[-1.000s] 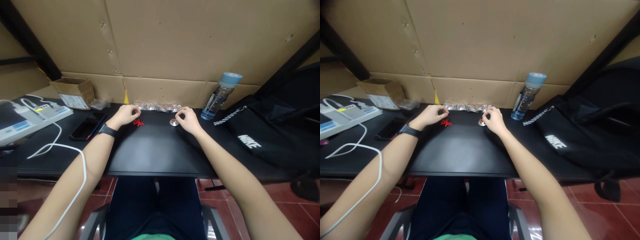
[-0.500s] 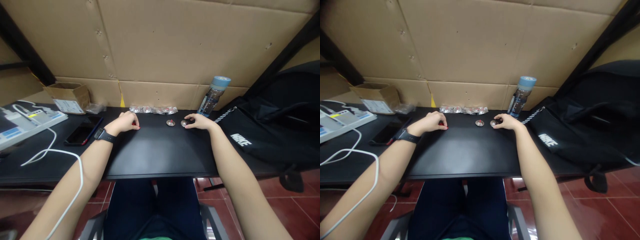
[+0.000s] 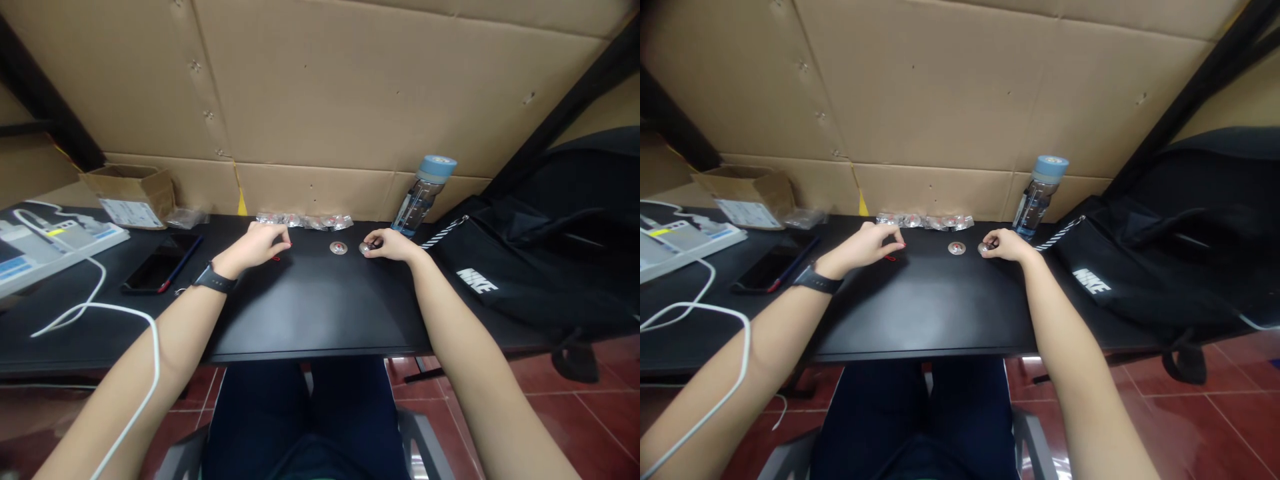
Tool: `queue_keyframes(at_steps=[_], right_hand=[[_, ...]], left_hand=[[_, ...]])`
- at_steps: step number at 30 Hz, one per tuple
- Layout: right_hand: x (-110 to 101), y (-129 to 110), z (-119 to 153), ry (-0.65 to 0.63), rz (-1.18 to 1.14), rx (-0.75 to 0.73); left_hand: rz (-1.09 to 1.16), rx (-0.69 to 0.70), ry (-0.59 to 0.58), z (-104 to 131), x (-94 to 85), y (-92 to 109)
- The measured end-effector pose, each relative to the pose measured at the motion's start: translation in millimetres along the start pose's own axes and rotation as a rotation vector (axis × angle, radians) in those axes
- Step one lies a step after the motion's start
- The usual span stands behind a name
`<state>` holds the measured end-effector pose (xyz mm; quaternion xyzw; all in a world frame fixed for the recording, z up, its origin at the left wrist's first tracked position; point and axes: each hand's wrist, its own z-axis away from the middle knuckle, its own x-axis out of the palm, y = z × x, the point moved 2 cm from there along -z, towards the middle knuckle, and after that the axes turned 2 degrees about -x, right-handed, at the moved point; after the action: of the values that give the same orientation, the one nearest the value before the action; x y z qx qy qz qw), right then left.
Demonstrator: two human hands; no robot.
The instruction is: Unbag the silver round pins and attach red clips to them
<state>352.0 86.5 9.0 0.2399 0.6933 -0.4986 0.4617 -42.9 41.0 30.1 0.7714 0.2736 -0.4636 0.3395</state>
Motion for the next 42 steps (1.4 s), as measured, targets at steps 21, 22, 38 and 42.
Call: queue_keyframes(at_steps=[21,22,38,42], right_hand=[[0,-43,7,0.283,-0.163,-0.15],[4,-52,6,0.282,-0.237,-0.185],[59,-141,15,0.017,-1.148,-0.292],[62,-141,14,0.024,-1.201,-0.323]], left_hand=[[0.104,0.124,0.136,-5,18.0,21],[0.132,0.112,0.162,-5,18.4,25],[0.318,-0.099,0.363,2,10.1,82],[0.311,-0.116,0.365,2,12.2,87]])
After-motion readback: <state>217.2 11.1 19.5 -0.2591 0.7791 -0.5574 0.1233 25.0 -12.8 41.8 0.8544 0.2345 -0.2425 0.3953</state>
